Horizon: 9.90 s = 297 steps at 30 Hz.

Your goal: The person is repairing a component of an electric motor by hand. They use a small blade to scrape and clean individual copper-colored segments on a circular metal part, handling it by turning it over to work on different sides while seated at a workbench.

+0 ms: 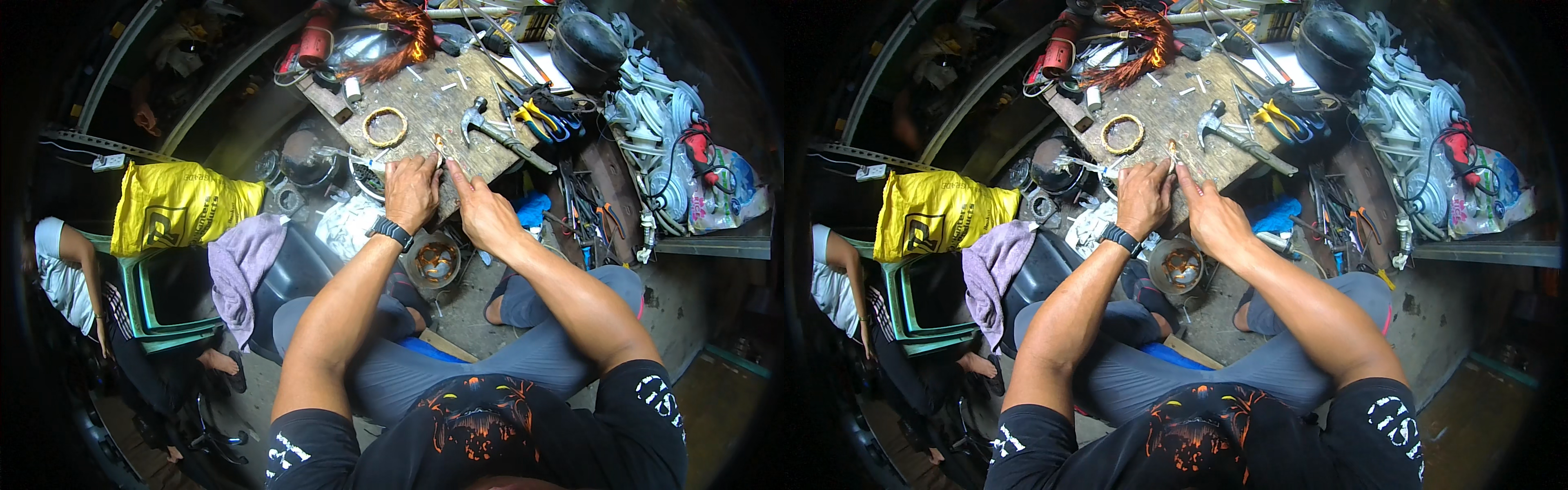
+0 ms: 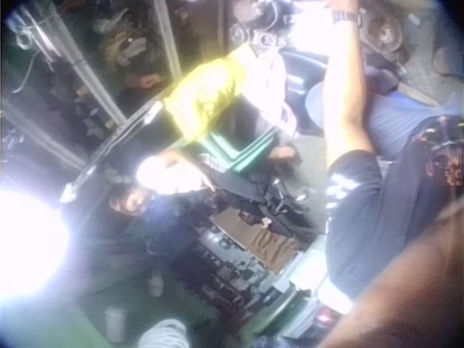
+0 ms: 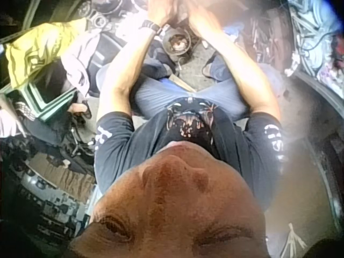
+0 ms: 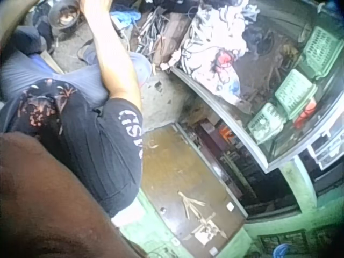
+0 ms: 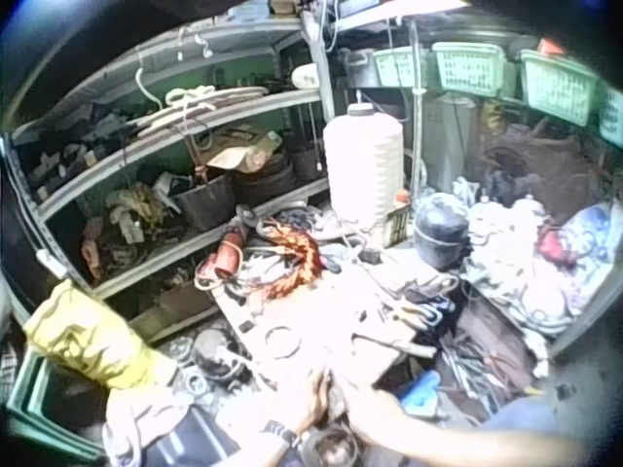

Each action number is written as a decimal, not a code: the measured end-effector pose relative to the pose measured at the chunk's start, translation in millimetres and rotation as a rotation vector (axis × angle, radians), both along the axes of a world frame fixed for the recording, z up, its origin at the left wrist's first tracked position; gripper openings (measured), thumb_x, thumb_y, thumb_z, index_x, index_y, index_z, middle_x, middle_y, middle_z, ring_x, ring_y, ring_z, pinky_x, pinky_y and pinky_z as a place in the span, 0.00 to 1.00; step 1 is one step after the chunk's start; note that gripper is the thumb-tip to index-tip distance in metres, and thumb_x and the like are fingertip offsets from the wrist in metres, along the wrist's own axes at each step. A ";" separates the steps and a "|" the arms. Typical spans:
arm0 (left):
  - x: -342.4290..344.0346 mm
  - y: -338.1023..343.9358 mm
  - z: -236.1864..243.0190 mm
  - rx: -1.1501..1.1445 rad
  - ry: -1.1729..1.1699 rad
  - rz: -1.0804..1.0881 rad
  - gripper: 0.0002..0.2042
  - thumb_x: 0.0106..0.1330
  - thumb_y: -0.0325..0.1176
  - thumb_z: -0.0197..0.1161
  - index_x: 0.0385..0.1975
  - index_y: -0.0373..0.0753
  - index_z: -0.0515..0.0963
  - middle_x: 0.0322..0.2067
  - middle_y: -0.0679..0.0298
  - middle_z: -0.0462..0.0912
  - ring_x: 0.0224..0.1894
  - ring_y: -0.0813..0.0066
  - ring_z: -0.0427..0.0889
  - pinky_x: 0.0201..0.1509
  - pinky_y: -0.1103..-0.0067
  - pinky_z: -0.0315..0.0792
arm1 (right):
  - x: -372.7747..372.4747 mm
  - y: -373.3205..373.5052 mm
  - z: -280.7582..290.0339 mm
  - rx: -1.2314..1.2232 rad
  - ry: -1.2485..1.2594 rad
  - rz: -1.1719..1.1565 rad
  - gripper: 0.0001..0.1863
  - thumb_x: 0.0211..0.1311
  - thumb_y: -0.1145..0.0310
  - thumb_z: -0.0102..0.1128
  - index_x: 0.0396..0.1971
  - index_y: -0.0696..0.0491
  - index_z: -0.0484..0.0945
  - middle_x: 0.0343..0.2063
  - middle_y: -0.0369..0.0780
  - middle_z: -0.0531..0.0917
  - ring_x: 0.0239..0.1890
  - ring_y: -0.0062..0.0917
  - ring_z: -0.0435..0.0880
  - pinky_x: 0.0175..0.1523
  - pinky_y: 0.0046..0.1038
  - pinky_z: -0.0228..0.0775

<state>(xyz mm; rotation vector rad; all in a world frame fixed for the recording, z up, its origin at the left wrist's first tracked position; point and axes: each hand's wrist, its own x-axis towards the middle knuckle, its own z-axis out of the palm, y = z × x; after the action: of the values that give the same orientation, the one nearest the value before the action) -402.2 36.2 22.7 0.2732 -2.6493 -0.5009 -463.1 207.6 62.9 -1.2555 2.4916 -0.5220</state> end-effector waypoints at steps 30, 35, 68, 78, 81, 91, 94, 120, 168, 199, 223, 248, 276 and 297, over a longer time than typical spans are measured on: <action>0.6 -0.2 -9.3 -0.042 0.031 -0.002 0.17 0.62 0.30 0.65 0.51 0.38 0.81 0.35 0.59 0.81 0.41 0.60 0.80 0.52 0.65 0.64 | 4.8 -7.0 6.2 0.058 0.083 -0.016 0.37 0.67 0.72 0.49 0.76 0.53 0.52 0.39 0.60 0.80 0.33 0.52 0.88 0.37 0.46 0.83; -0.5 -0.2 -11.9 -0.035 0.045 -0.024 0.17 0.62 0.31 0.65 0.52 0.39 0.81 0.34 0.59 0.80 0.41 0.60 0.79 0.51 0.65 0.64 | 9.3 -3.1 8.5 0.092 0.102 -0.012 0.37 0.67 0.72 0.50 0.76 0.54 0.53 0.38 0.59 0.81 0.33 0.51 0.88 0.36 0.45 0.83; -1.7 5.0 -11.3 -0.131 0.006 -0.034 0.19 0.64 0.31 0.63 0.55 0.38 0.79 0.36 0.59 0.80 0.43 0.60 0.80 0.50 0.64 0.63 | -16.6 -0.4 8.5 -0.077 -0.048 -0.028 0.38 0.64 0.72 0.54 0.75 0.56 0.55 0.39 0.61 0.82 0.38 0.57 0.86 0.45 0.51 0.78; -0.1 6.1 -9.3 -0.149 0.001 -0.029 0.19 0.63 0.30 0.61 0.54 0.37 0.79 0.35 0.61 0.80 0.43 0.64 0.80 0.52 0.65 0.64 | -15.2 0.9 5.4 -0.192 -0.148 -0.055 0.37 0.63 0.78 0.51 0.73 0.55 0.56 0.42 0.62 0.82 0.45 0.60 0.82 0.52 0.54 0.74; -0.8 5.7 -9.8 -0.126 -0.016 -0.023 0.19 0.63 0.30 0.63 0.55 0.37 0.79 0.36 0.59 0.81 0.44 0.62 0.80 0.51 0.65 0.64 | -13.0 1.4 -4.9 -0.271 -0.116 -0.038 0.37 0.63 0.76 0.53 0.73 0.55 0.55 0.37 0.61 0.82 0.40 0.59 0.83 0.48 0.54 0.75; 0.6 2.9 -13.9 -0.079 0.030 -0.020 0.18 0.64 0.31 0.64 0.54 0.38 0.79 0.36 0.59 0.81 0.44 0.61 0.81 0.50 0.65 0.63 | -9.4 -2.1 -7.8 -0.241 -0.298 -0.099 0.37 0.65 0.75 0.51 0.74 0.55 0.52 0.36 0.64 0.82 0.40 0.61 0.83 0.49 0.57 0.73; -1.3 2.2 -12.1 -0.066 0.012 -0.021 0.18 0.64 0.31 0.64 0.54 0.39 0.80 0.36 0.60 0.81 0.43 0.62 0.81 0.50 0.65 0.63 | -12.7 -2.6 -13.8 -0.314 -0.264 -0.068 0.38 0.64 0.75 0.51 0.74 0.54 0.51 0.33 0.62 0.83 0.39 0.61 0.83 0.48 0.57 0.73; -3.5 0.4 -17.3 -0.078 0.040 -0.009 0.19 0.62 0.30 0.64 0.54 0.39 0.78 0.35 0.59 0.79 0.44 0.61 0.80 0.52 0.64 0.62 | -12.4 -9.9 -5.9 -0.205 -0.215 -0.045 0.39 0.64 0.75 0.52 0.74 0.58 0.49 0.32 0.63 0.83 0.37 0.63 0.83 0.47 0.59 0.73; 1.0 2.1 -3.5 0.029 -0.040 0.013 0.13 0.70 0.34 0.58 0.50 0.36 0.81 0.38 0.52 0.80 0.44 0.53 0.79 0.49 0.61 0.64 | -0.9 4.1 -4.5 -0.214 -0.169 -0.058 0.35 0.68 0.71 0.51 0.73 0.58 0.52 0.35 0.59 0.84 0.36 0.58 0.84 0.45 0.57 0.74; -0.1 -0.4 -15.3 0.015 0.052 -0.023 0.11 0.68 0.34 0.62 0.46 0.38 0.80 0.33 0.57 0.78 0.42 0.58 0.79 0.47 0.64 0.63 | -10.9 -5.2 -19.5 -0.220 -0.177 -0.014 0.39 0.67 0.72 0.52 0.75 0.52 0.47 0.31 0.61 0.83 0.35 0.60 0.83 0.44 0.58 0.73; -0.4 -3.7 -17.2 0.024 0.053 -0.031 0.07 0.67 0.32 0.62 0.41 0.39 0.81 0.32 0.58 0.78 0.42 0.59 0.79 0.47 0.64 0.62 | -4.0 -0.5 4.4 0.119 0.133 0.040 0.39 0.64 0.73 0.50 0.76 0.42 0.57 0.33 0.54 0.86 0.36 0.52 0.87 0.41 0.49 0.80; 1.3 -7.1 -13.1 0.059 0.016 -0.041 0.09 0.67 0.33 0.63 0.43 0.39 0.82 0.33 0.56 0.79 0.43 0.55 0.79 0.47 0.63 0.65 | -5.1 6.5 12.1 0.018 -0.075 -0.009 0.37 0.65 0.72 0.53 0.75 0.45 0.56 0.36 0.55 0.86 0.38 0.53 0.87 0.44 0.52 0.78; -1.7 -6.5 -10.4 0.094 0.018 -0.004 0.11 0.70 0.38 0.63 0.45 0.40 0.82 0.34 0.57 0.81 0.43 0.55 0.80 0.48 0.61 0.65 | -12.8 4.0 -9.3 -0.238 -0.259 -0.063 0.33 0.71 0.70 0.48 0.74 0.49 0.53 0.48 0.60 0.82 0.47 0.60 0.82 0.55 0.57 0.73; -3.5 -1.8 -0.8 0.168 -0.078 -0.043 0.10 0.70 0.34 0.57 0.36 0.34 0.80 0.34 0.49 0.78 0.42 0.47 0.78 0.47 0.57 0.67 | 21.3 -2.1 -7.3 0.117 0.223 -0.030 0.39 0.68 0.71 0.48 0.78 0.48 0.49 0.32 0.56 0.79 0.26 0.49 0.86 0.29 0.46 0.80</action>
<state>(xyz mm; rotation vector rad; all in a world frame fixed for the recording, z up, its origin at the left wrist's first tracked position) -405.7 34.4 21.8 0.2924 -2.6972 -0.7426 -441.8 205.6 55.6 -1.2959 2.6822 -0.2496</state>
